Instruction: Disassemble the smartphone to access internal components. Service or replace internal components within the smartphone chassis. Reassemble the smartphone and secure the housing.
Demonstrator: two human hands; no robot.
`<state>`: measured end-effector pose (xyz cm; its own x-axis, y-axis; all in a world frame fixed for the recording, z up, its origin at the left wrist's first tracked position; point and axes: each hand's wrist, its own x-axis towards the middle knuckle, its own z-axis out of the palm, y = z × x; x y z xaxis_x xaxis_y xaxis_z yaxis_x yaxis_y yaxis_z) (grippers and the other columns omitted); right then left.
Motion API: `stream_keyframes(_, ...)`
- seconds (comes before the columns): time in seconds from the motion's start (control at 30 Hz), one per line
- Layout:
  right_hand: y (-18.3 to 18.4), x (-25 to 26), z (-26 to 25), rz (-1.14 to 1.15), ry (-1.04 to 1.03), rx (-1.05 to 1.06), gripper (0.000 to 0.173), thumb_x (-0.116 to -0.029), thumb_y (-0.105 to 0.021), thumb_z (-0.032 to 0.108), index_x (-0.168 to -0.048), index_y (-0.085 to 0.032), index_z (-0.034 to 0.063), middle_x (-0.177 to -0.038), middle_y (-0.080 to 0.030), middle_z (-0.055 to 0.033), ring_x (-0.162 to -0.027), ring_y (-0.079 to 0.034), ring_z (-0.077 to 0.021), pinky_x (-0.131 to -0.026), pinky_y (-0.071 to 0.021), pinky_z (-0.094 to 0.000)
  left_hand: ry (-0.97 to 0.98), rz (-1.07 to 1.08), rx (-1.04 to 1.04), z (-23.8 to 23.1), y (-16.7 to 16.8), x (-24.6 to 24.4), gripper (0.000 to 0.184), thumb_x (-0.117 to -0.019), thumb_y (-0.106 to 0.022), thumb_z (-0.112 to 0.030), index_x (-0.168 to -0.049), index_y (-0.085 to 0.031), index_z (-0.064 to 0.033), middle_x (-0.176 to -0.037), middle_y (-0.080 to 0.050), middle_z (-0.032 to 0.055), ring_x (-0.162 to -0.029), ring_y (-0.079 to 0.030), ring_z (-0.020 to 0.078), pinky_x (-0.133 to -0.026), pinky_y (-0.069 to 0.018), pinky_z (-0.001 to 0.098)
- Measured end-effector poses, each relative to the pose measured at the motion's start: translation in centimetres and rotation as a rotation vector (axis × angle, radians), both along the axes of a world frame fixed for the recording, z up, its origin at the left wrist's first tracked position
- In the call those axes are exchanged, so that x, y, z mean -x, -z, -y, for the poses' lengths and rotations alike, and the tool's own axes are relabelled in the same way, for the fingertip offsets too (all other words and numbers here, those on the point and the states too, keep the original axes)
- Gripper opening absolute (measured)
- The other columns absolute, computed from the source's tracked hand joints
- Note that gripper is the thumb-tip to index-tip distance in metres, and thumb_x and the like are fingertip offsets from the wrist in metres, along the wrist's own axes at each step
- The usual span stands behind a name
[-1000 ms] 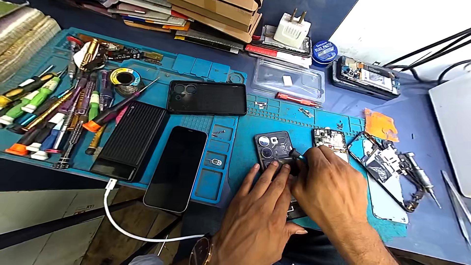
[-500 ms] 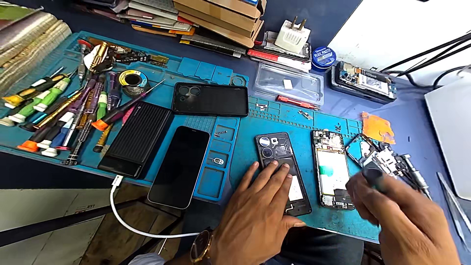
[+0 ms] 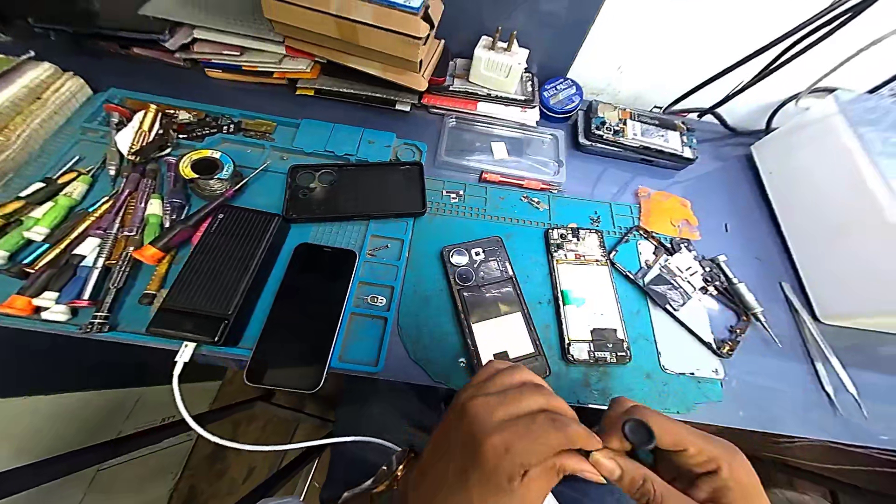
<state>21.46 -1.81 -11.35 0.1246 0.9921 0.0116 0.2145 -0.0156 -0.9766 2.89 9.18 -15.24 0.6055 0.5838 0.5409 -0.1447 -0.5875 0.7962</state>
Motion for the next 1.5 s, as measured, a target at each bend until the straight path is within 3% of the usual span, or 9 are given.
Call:
stream_keyframes(0.17, 0.2, -0.2, 0.5, -0.232, 0.141, -0.03, 0.035, -0.1064, -0.053, 0.036, -0.089, -0.075, 0.0148, -0.08, -0.068, 0.0065, -0.064, -0.059, 0.0009, -0.057, -0.0506, -0.0154, 0.014, -0.013, 0.092, 0.3, -0.1, 0.4, 0.019, -0.1001, -0.066, -0.023, -0.09, -0.072, -0.0077, -0.088, -0.072, 0.0017, -0.093, -0.067, 0.0116, -0.088, -0.0536, 0.0286)
stream_keyframes(0.3, 0.1, -1.1, 0.4, -0.306, 0.322, -0.145, 0.059, -0.1094, -0.033, 0.05, -0.092, -0.076, 0.0138, -0.086, -0.071, -0.0009, -0.078, -0.068, -0.0116, -0.073, -0.0594, -0.027, 0.206, -0.211, 0.066, 1.3, -0.1, 0.7, 0.034, -0.1095, -0.045, -0.027, -0.093, -0.063, -0.0035, -0.081, -0.061, 0.0088, -0.072, -0.062, 0.0185, -0.063, -0.0524, 0.0317)
stream_keyframes(0.47, -0.7, -0.7, 0.0, -0.313, 0.421, -0.234, 0.048, -0.1114, -0.035, 0.039, -0.096, -0.071, 0.0122, -0.091, -0.069, -0.0024, -0.067, -0.068, -0.0113, -0.054, -0.0594, -0.024, 0.217, -0.37, -0.092, 3.0, 1.6, 0.0, 0.041, -0.1081, -0.048, -0.032, -0.078, -0.061, -0.0077, -0.066, -0.056, 0.0062, -0.06, -0.06, 0.0217, -0.054, -0.0487, 0.036)
stream_keyframes(0.57, -0.4, -0.5, 0.1, -0.345, 0.421, -0.275, 0.013, -0.1027, -0.062, 0.023, -0.1, -0.068, 0.0119, -0.103, -0.07, -0.0074, -0.079, -0.073, -0.018, -0.067, -0.0649, -0.0321, 0.163, -0.464, -0.14, 3.5, 2.3, -0.3, 0.05, -0.1052, -0.051, -0.046, -0.077, -0.065, -0.0086, -0.071, -0.061, 0.0067, -0.066, -0.064, 0.0223, -0.059, -0.0528, 0.0366)
stream_keyframes(0.67, -0.1, -0.4, 0.3, -0.341, 0.406, -0.302, 0.01, -0.0934, -0.074, 0.014, -0.101, -0.069, 0.0101, -0.105, -0.07, -0.0099, -0.083, -0.073, -0.0202, -0.071, -0.065, -0.0343, 0.1, -0.385, -0.114, 3.4, 2.2, -0.1, 0.037, -0.1063, -0.053, -0.037, -0.09, -0.072, -0.0096, -0.082, -0.069, 0.0051, -0.076, -0.069, 0.0183, -0.067, -0.0566, 0.0327)
stream_keyframes(0.77, 0.2, -0.2, 0.5, -0.37, 0.376, -0.314, 0.01, -0.0922, -0.075, 0.012, -0.101, -0.07, 0.0103, -0.104, -0.07, -0.0101, -0.085, -0.073, -0.0205, -0.074, -0.065, -0.0347, -0.008, -0.185, -0.029, 2.9, 1.3, 0.7, 0.018, -0.1035, -0.06, -0.018, -0.1, -0.074, -0.0082, -0.086, -0.074, 0.0046, -0.081, -0.072, 0.0139, -0.073, -0.0592, 0.029)
stream_keyframes(0.9, 0.4, 0.4, 0.4, -0.418, 0.331, -0.325, 0.011, -0.0925, -0.074, 0.009, -0.102, -0.07, 0.0094, -0.103, -0.07, -0.0098, -0.088, -0.073, -0.0206, -0.075, -0.0653, -0.0357, -0.154, 0.031, 0.087, 1.4, 0.1, 1.3, 0.013, -0.0984, -0.069, -0.018, -0.097, -0.073, -0.0066, -0.089, -0.073, 0.0032, -0.082, -0.068, 0.0078, -0.074, -0.0578, 0.0228)
stream_keyframes(1.07, 0.2, 1.5, 0.1, -0.422, 0.297, -0.317, 0.01, -0.0928, -0.074, 0.008, -0.103, -0.07, 0.0091, -0.102, -0.07, -0.0093, -0.086, -0.072, -0.0197, -0.075, -0.0647, -0.0343, -0.207, 0.031, 0.077, 0.2, -0.8, 0.8, 0.016, -0.0953, -0.074, -0.026, -0.106, -0.078, -0.0146, -0.103, -0.072, -0.0004, -0.1, -0.066, 0.0098, -0.087, -0.0551, 0.028)
stream_keyframes(1.5, 0.3, 3.2, -0.2, -0.434, 0.244, -0.308, 0.012, -0.0935, -0.072, 0.008, -0.105, -0.071, 0.0101, -0.104, -0.07, -0.0066, -0.088, -0.072, -0.0179, -0.075, -0.0639, -0.0333, -0.23, 0.087, -0.013, 0.2, 0.0, 0.8, 0.013, -0.099, -0.068, -0.023, -0.094, -0.074, -0.0119, -0.096, -0.072, 0.001, -0.097, -0.066, 0.0107, -0.087, -0.0525, 0.0275)
